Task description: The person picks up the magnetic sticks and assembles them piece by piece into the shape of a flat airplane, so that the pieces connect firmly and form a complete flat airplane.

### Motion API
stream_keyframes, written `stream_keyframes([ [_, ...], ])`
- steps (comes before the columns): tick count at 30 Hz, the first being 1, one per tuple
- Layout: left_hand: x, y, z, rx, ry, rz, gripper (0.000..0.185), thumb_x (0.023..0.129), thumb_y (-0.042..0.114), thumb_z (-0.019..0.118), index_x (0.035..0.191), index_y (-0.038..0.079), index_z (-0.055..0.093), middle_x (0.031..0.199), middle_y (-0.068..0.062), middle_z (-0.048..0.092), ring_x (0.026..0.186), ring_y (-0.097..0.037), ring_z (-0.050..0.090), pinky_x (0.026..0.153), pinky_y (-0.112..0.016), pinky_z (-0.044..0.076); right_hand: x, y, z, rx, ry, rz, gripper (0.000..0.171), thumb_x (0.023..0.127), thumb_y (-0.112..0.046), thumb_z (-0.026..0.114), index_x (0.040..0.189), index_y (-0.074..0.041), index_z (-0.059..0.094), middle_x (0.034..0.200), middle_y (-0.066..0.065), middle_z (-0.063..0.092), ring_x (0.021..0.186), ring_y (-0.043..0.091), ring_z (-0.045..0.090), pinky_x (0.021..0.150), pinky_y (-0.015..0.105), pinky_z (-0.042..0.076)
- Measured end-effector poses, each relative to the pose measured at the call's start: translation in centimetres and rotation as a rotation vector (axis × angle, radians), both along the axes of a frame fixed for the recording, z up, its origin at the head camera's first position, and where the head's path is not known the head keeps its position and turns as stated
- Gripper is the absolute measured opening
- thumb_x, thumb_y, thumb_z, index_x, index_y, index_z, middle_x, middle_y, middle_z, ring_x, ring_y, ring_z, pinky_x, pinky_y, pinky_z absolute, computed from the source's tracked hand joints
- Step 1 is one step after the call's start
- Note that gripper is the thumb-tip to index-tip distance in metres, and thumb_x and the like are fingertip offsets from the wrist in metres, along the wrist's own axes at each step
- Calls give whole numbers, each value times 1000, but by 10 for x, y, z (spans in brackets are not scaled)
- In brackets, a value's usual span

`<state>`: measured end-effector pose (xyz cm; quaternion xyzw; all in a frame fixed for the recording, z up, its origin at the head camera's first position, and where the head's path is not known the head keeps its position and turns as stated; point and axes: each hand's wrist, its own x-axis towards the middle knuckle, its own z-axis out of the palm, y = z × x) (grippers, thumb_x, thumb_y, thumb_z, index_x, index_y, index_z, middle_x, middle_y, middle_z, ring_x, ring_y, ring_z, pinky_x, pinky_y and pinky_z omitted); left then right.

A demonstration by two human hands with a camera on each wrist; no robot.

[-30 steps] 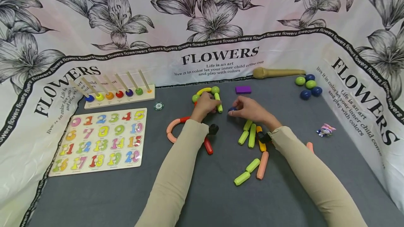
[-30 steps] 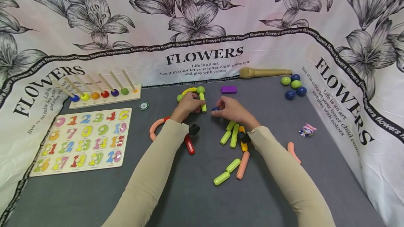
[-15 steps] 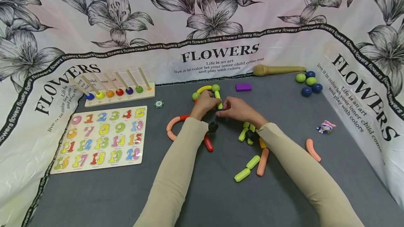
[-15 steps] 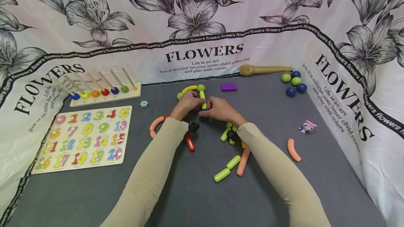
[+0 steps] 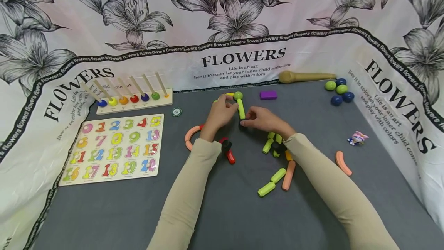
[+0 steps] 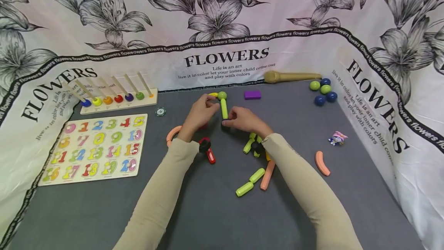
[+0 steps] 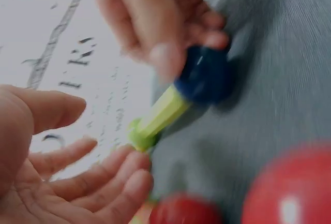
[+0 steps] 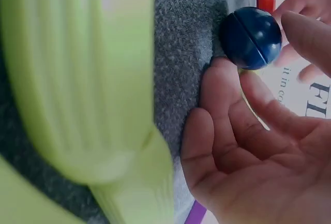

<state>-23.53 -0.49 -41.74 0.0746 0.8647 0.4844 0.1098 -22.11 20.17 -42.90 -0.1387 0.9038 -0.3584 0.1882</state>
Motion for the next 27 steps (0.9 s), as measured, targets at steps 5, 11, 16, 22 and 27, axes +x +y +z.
stream_keyframes([
  [5,26,-31,-4,66,115,14,37,109,20,61,140,1,64,127,-16,69,118,-32,64,102,-48,51,8,14,6,-39,-54,40,35,106,-27,69,127,2,67,120,17,70,104,31,65,90,47,52],
  [11,48,-51,-18,-28,153,-59,41,107,17,65,144,0,62,137,-20,62,128,-37,57,110,-52,45,33,29,18,1,13,126,38,107,-14,67,139,5,64,137,22,67,129,40,62,107,57,49],
  [16,52,-52,-28,-151,167,-117,44,107,21,65,148,3,61,146,-23,56,135,-43,50,115,-60,36,66,43,25,80,176,168,33,101,1,67,133,3,70,131,20,69,127,43,60,106,62,46],
  [22,46,-57,-28,-292,207,-125,42,105,23,68,146,12,65,135,-18,65,123,-41,56,108,-62,40,93,41,18,240,437,308,33,85,13,72,115,-1,77,111,15,70,107,45,57,89,61,48],
  [27,42,-61,-30,-349,208,-147,44,104,23,71,147,16,65,129,-14,69,119,-39,59,106,-60,42,100,28,5,324,643,334,23,82,9,82,99,-6,77,95,10,67,90,36,53,75,53,47],
])
